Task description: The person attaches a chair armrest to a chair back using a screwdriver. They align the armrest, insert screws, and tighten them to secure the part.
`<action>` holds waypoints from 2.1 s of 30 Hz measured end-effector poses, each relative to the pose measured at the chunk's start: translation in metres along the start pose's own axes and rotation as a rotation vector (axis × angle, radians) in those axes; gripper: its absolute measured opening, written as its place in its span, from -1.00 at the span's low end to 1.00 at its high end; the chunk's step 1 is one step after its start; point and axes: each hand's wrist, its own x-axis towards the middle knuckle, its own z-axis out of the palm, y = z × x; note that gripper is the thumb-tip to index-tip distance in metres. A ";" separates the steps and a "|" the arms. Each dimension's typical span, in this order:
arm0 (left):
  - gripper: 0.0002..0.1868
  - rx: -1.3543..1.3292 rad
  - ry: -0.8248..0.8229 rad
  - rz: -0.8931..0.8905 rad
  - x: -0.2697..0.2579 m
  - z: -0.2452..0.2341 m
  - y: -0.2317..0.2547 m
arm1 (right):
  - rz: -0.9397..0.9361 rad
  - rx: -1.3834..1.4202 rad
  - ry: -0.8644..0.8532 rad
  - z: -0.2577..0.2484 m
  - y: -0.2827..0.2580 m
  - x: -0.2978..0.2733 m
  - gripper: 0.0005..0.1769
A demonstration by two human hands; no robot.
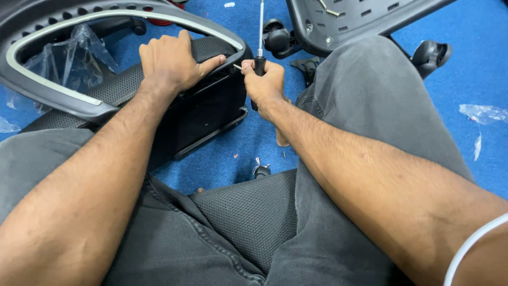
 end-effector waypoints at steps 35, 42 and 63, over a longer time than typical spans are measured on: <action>-0.17 -0.041 0.252 -0.032 -0.089 -0.073 -0.061 | -0.885 -0.401 -0.328 0.014 -0.094 -0.098 -0.88; -0.15 -0.142 0.182 -0.134 -0.106 -0.100 -0.066 | -0.793 -0.262 -0.243 0.013 -0.105 -0.116 -0.91; -0.03 -0.256 0.234 -0.189 -0.093 -0.086 -0.079 | -0.331 0.278 -0.180 0.048 -0.081 -0.073 -0.81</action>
